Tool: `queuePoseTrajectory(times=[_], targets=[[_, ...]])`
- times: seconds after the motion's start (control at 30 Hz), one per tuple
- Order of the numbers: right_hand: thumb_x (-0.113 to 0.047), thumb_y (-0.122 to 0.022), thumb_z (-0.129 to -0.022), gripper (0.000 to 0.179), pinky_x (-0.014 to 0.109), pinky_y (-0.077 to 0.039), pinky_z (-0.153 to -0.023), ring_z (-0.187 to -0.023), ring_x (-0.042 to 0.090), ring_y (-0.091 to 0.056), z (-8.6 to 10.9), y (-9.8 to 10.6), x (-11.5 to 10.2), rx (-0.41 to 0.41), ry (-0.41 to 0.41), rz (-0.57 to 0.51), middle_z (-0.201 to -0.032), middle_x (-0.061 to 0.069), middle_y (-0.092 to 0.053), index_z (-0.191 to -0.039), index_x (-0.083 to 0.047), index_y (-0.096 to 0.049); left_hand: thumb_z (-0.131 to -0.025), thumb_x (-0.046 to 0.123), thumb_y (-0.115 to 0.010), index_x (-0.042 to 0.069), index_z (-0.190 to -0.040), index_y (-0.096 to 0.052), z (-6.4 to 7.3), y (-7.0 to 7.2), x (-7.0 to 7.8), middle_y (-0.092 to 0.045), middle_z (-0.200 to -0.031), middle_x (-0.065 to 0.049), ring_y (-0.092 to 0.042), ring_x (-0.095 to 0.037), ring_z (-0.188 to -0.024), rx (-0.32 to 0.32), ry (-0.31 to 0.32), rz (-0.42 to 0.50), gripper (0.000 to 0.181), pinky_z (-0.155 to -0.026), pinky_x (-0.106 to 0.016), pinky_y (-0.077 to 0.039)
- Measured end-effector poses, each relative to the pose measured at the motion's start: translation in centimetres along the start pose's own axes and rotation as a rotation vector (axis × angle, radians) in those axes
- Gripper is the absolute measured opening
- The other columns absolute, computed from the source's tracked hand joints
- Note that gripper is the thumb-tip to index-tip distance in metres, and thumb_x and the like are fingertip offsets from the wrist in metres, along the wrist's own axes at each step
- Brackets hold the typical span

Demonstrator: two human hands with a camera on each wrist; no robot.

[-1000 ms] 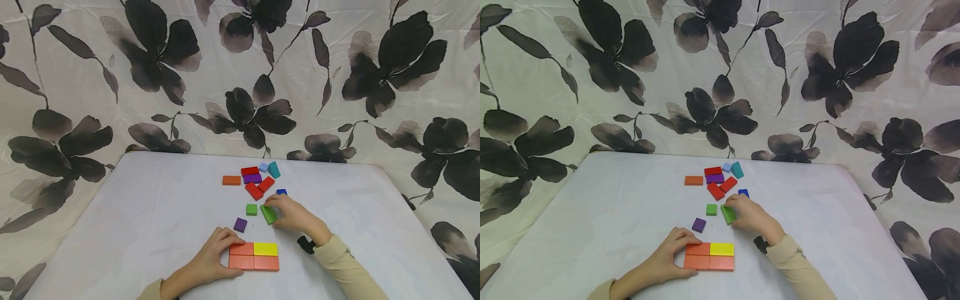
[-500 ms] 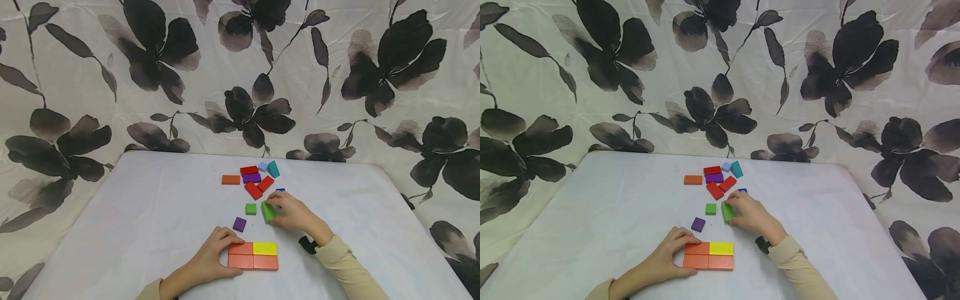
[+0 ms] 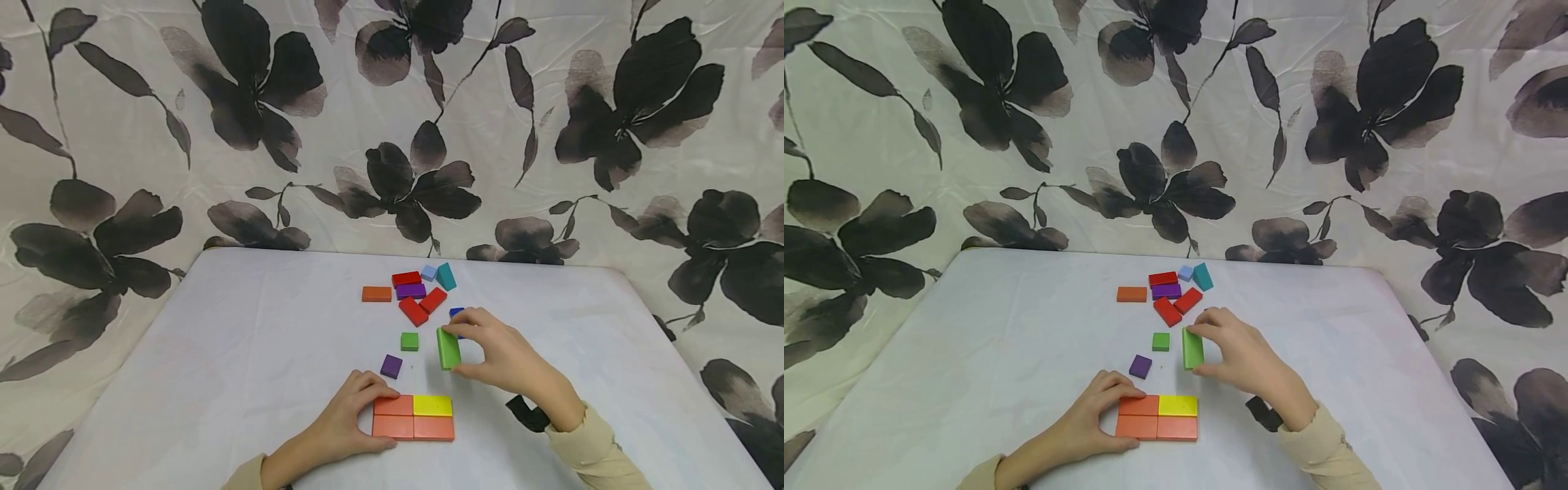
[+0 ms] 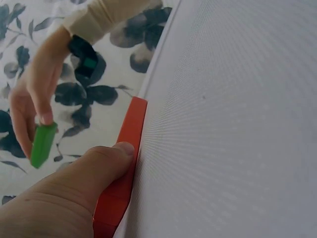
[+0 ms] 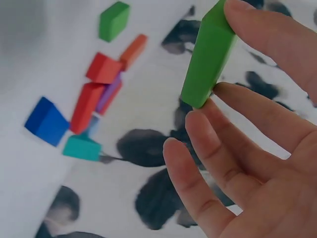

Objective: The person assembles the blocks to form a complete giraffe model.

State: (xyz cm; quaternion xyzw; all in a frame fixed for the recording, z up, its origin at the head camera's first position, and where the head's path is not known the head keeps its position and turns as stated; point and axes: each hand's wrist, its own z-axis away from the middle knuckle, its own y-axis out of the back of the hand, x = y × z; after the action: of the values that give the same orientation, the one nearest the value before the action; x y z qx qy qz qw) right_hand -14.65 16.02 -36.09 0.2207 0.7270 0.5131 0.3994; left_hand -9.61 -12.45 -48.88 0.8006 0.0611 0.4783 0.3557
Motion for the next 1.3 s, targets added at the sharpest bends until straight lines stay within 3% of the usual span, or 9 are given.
queuePoseTrajectory(times=[0.17, 0.33, 0.77, 1.0, 1.3], targets=[[-0.025, -0.091, -0.07, 0.058, 0.033, -0.055, -0.084, -0.106, 0.018, -0.057, 1.6, 0.6, -1.4, 0.03, 0.084, 0.024, -0.118, 0.003, -0.06, -0.122, -0.01, -0.07, -0.074, 0.041, -0.087, 0.03, -0.121, -0.066, 0.0, 0.0, 0.0, -0.051, -0.113, 0.018, -0.042, -0.007, -0.107, -0.001, 0.002, -0.002, 0.053, -0.09, -0.03, -0.046], [-0.028, -0.09, -0.072, 0.057, 0.028, -0.055, -0.081, -0.099, 0.012, -0.056, 3.3, 0.1, -2.4, -0.023, 0.103, -0.009, -0.115, -0.002, -0.059, -0.122, -0.012, -0.07, -0.074, 0.041, -0.087, 0.031, -0.121, -0.065, 0.0, 0.0, 0.0, -0.051, -0.114, 0.018, -0.042, -0.007, -0.107, -0.005, 0.002, 0.003, 0.053, -0.09, -0.03, -0.046], [-0.051, -0.082, -0.077, 0.063, 0.028, -0.054, -0.082, -0.098, 0.006, -0.052, 6.9, -4.1, -3.8, -0.358, -0.039, -0.131, -0.116, -0.009, -0.057, -0.128, -0.02, -0.067, -0.074, 0.04, -0.088, 0.028, -0.121, -0.066, 0.0, 0.0, -0.1, -0.052, -0.114, 0.017, -0.043, -0.007, -0.108, 0.006, -0.019, 0.003, 0.053, -0.091, -0.03, -0.045], [-0.07, -0.071, -0.076, 0.072, 0.021, -0.049, -0.075, -0.091, 0.001, -0.047, 8.0, -6.1, -3.8, -0.302, 0.078, -0.123, -0.107, -0.011, -0.056, -0.121, -0.014, -0.071, -0.074, 0.04, -0.088, 0.028, -0.121, -0.066, 0.0, -0.1, -0.1, -0.052, -0.114, 0.017, -0.043, -0.007, -0.108, 0.012, -0.026, 0.0, 0.053, -0.091, -0.029, -0.046], [-0.07, -0.07, -0.076, 0.071, 0.02, -0.048, -0.074, -0.088, 0.0, -0.045, 8.0, -6.9, -3.6, -0.332, 0.049, -0.09, -0.105, -0.012, -0.054, -0.118, -0.013, -0.072, -0.074, 0.04, -0.088, 0.028, -0.121, -0.066, 0.0, 0.0, 0.0, -0.051, -0.114, 0.017, -0.043, -0.007, -0.108, 0.011, -0.02, -0.001, 0.053, -0.091, -0.03, -0.046]])
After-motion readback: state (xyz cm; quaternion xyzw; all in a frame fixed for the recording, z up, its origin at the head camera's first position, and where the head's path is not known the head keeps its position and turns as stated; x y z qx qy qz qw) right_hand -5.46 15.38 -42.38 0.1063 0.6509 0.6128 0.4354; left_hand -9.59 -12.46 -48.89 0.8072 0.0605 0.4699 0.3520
